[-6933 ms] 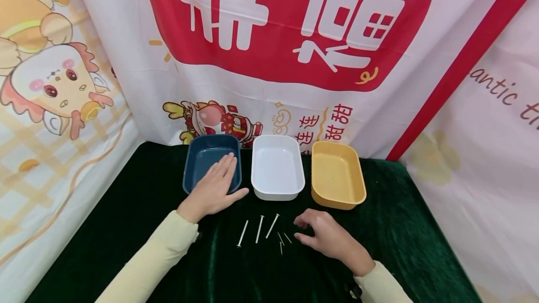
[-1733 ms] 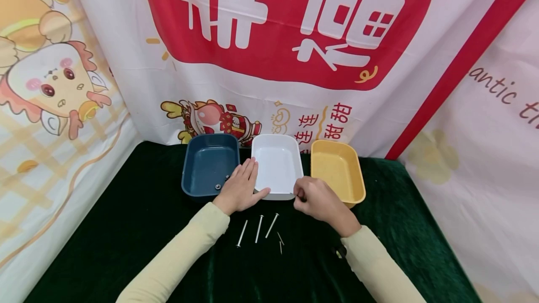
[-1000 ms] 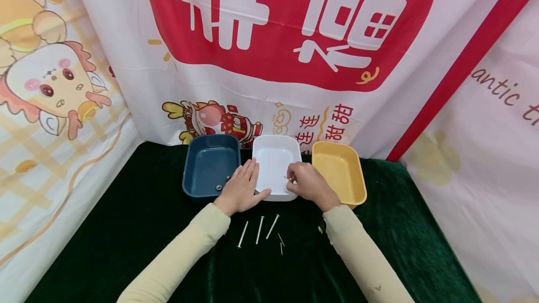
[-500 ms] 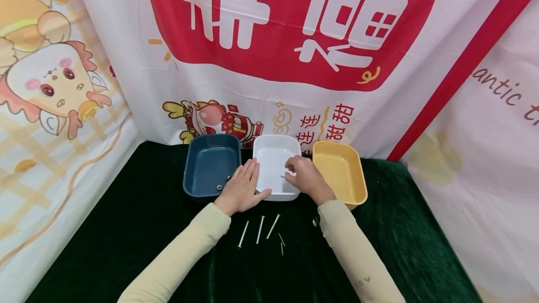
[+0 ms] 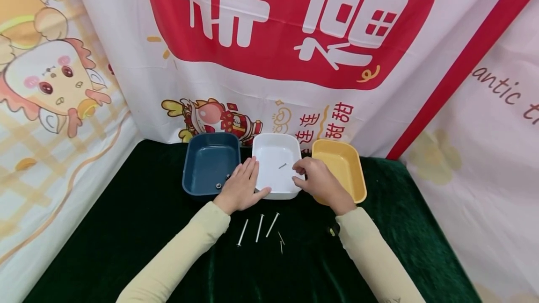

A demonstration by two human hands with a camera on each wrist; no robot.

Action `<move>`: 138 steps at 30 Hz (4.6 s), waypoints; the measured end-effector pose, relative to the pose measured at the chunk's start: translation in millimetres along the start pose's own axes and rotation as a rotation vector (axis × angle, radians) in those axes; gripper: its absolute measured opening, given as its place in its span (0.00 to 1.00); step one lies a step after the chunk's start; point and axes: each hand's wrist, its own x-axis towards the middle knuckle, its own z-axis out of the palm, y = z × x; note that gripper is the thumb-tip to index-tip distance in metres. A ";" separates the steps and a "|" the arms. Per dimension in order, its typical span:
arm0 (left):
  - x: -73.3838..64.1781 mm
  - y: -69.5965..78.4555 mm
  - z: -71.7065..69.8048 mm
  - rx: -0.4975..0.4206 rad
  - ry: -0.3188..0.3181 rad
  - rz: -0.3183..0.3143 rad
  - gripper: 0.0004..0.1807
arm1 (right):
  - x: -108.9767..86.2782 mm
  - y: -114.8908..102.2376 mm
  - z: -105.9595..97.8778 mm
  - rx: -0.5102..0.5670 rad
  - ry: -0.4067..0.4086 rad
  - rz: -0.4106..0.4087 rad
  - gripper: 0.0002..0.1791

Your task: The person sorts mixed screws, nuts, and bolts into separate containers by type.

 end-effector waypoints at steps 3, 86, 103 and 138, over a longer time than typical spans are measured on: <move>0.1 1.5 -1.9 0.009 -0.015 -0.007 0.56 | -11.6 -0.9 -6.1 -0.005 -0.015 -0.016 0.13; -1.6 0.2 -1.3 -0.012 0.031 0.020 0.56 | -80.7 -27.2 83.6 -0.030 -0.338 -0.057 0.04; 0.6 -2.1 2.7 0.011 0.015 0.003 0.56 | -85.4 -18.5 92.5 -0.041 -0.269 -0.080 0.09; 0.0 1.4 -1.1 0.010 -0.013 -0.014 0.56 | -74.0 -15.6 39.3 -0.117 -0.126 -0.143 0.09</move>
